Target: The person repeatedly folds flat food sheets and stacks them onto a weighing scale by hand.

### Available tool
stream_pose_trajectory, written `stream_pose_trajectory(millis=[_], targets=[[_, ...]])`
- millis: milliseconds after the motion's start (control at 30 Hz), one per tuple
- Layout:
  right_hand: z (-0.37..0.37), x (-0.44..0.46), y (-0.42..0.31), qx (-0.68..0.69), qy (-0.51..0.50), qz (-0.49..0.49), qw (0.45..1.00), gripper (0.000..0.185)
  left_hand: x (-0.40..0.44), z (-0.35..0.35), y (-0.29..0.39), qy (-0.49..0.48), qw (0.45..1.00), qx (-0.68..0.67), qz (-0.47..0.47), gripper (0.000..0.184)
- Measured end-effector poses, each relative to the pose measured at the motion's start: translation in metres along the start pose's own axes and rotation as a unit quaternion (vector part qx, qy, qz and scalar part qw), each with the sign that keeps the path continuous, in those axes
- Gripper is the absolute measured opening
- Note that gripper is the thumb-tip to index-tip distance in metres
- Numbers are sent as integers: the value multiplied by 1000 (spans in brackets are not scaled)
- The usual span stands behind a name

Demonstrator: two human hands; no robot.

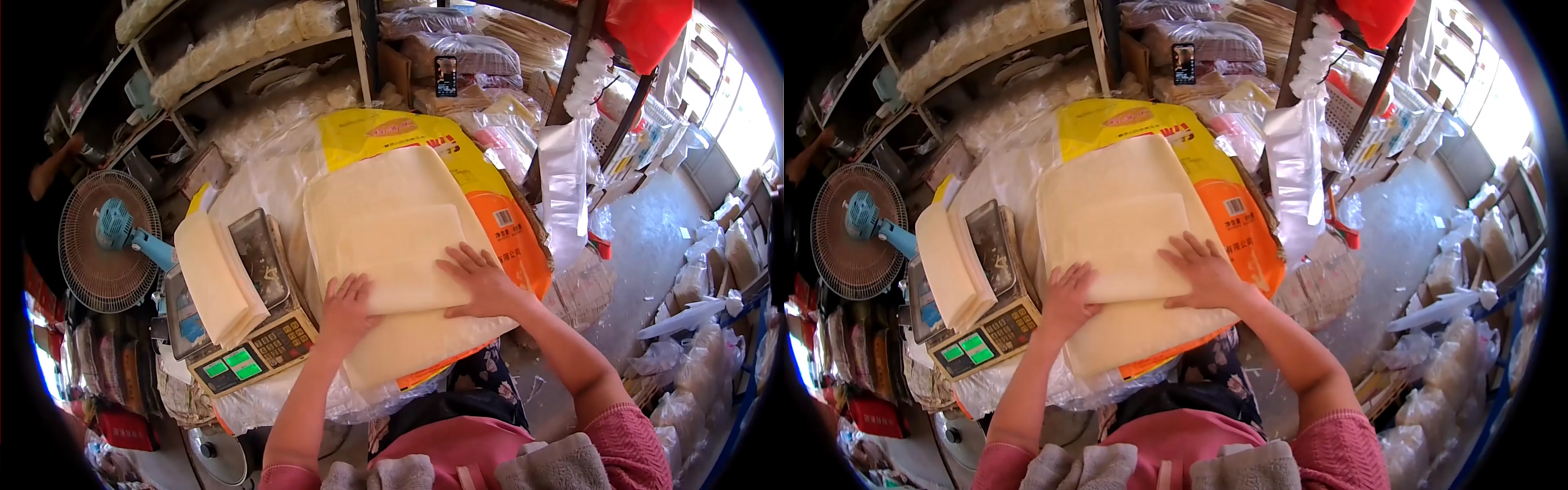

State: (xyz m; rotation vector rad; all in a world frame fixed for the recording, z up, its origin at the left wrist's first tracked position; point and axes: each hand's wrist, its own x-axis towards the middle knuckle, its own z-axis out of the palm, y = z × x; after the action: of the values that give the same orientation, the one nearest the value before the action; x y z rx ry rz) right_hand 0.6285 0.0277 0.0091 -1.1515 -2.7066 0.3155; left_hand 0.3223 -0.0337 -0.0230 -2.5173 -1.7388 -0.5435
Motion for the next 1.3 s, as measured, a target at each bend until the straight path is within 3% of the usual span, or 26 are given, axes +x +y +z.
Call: stream_pose_trajectory(millis=[33,133,200,233,300,333,433,467,567,667,767,1300], targets=[[-4,-3,6,17,-11,-20,1000,85,-1,-2,-9,4,1000,-7,20,60],[-15,-14,21,110,-14,-38,993,70,-2,-37,-15,-49,983,-174,-43,50],[-17,-23,24,225,26,-2,974,54,3,-39,-9,12,908,-363,-209,46],[-21,-17,20,256,25,100,961,46,4,-38,-6,42,845,-448,-288,43],[-29,0,9,308,23,301,902,36,18,-22,-10,74,811,-481,-326,45],[-4,8,23,290,112,267,912,42,28,-14,-13,92,792,-496,-343,46],[2,32,19,194,141,292,926,51,50,4,-5,126,908,-199,-346,54],[7,38,21,156,146,286,934,48,52,1,-2,99,938,-123,-308,59],[-5,47,19,148,50,347,925,40,60,11,8,5,978,-43,-205,62],[6,49,17,-4,226,149,963,54,58,19,9,-14,976,-32,-213,64],[8,52,13,-95,116,22,988,62,57,26,7,1,978,-19,-208,65],[29,50,14,-66,124,37,989,54,56,25,12,3,977,-16,-212,64]])
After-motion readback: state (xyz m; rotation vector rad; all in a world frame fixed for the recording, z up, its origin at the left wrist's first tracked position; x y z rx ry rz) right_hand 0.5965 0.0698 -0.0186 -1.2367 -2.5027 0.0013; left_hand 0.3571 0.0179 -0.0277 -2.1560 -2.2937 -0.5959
